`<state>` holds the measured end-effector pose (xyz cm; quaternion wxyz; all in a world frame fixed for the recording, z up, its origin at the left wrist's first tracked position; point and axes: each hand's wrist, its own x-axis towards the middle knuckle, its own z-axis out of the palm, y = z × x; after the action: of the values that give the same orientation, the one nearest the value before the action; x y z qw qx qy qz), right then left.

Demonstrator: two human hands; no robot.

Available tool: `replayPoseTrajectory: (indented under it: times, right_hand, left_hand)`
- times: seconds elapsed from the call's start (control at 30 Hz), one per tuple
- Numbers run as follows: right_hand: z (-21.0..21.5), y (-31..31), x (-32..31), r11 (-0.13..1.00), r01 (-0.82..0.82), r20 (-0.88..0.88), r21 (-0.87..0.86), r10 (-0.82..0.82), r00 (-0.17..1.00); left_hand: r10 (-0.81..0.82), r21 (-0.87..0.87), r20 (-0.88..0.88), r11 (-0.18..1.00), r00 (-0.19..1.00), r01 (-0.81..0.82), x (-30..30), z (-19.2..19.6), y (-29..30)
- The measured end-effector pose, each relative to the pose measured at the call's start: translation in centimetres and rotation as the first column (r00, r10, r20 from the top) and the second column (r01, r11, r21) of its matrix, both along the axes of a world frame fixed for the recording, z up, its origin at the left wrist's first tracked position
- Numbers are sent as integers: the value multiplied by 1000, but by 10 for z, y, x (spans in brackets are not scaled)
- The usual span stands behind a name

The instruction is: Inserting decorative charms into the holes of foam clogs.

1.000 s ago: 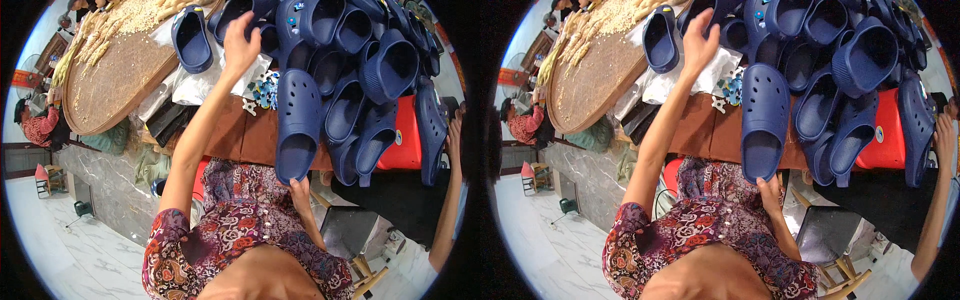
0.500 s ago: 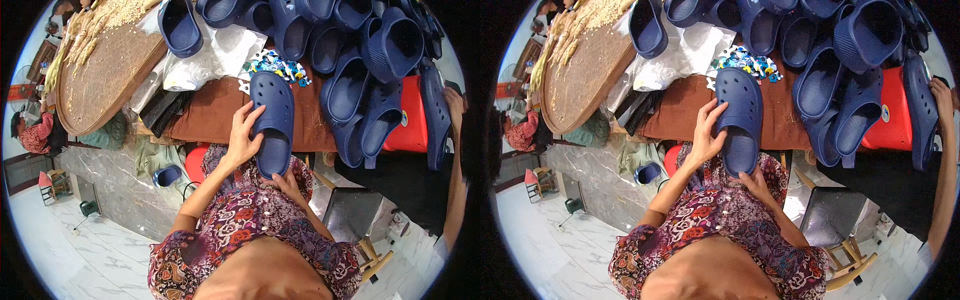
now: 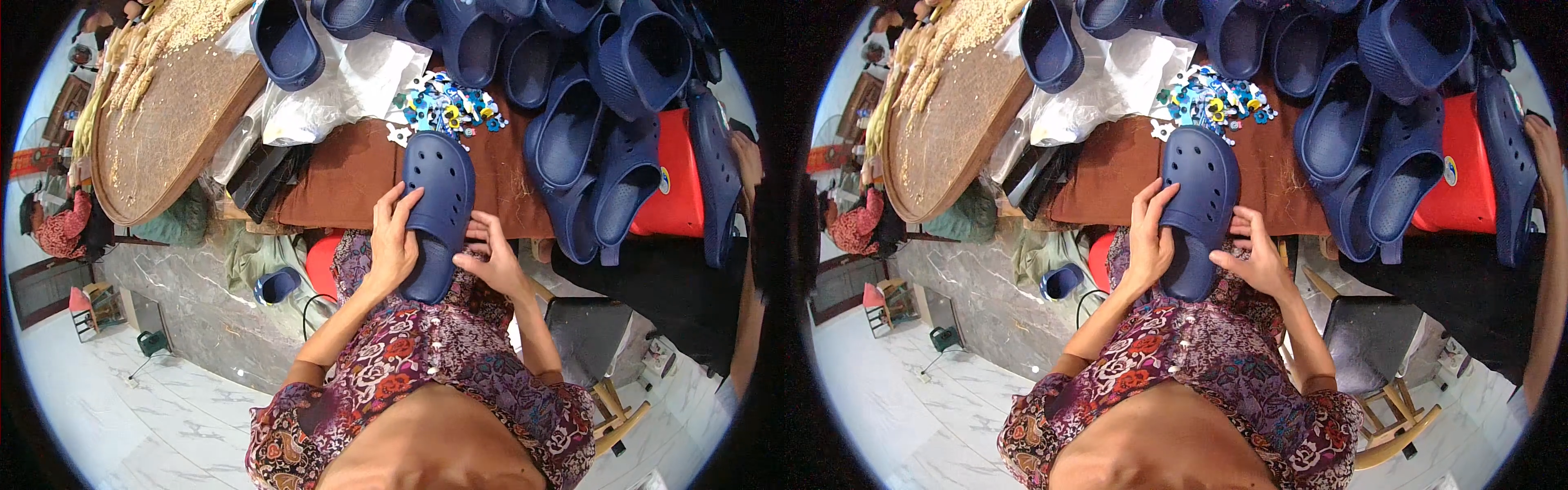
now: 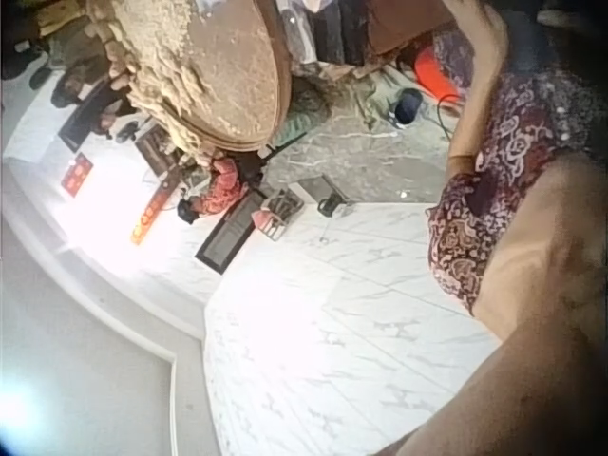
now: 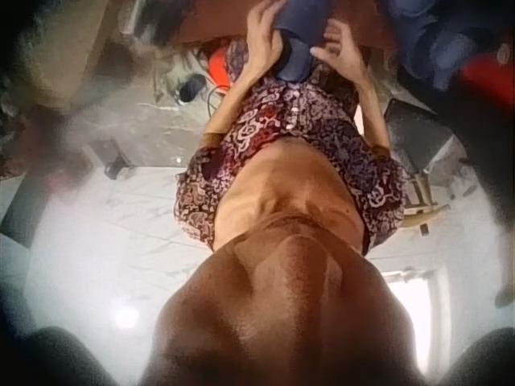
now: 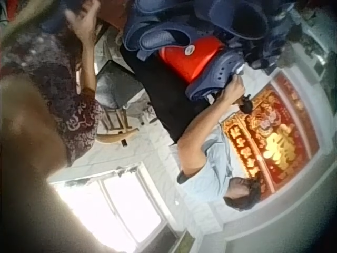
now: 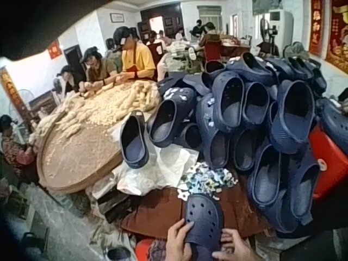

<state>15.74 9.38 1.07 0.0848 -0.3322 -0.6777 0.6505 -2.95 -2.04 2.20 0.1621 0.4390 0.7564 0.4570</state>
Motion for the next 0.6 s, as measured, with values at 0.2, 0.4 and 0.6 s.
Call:
replayPoseTrajectory:
  times: [0.2,0.4,0.6]
  right_hand:
    - [6,13,-14,989,17,23,145,-20,1000]
    - [2,21,-10,992,-18,22,124,15,1000]
    - [-8,42,-21,978,179,-106,105,-168,980]
  left_hand:
    - [-99,-52,4,994,995,99,-10,7,4]
    - [-316,85,441,947,840,311,-57,5,5]
    - [65,-19,112,998,992,-64,-88,-36,43]
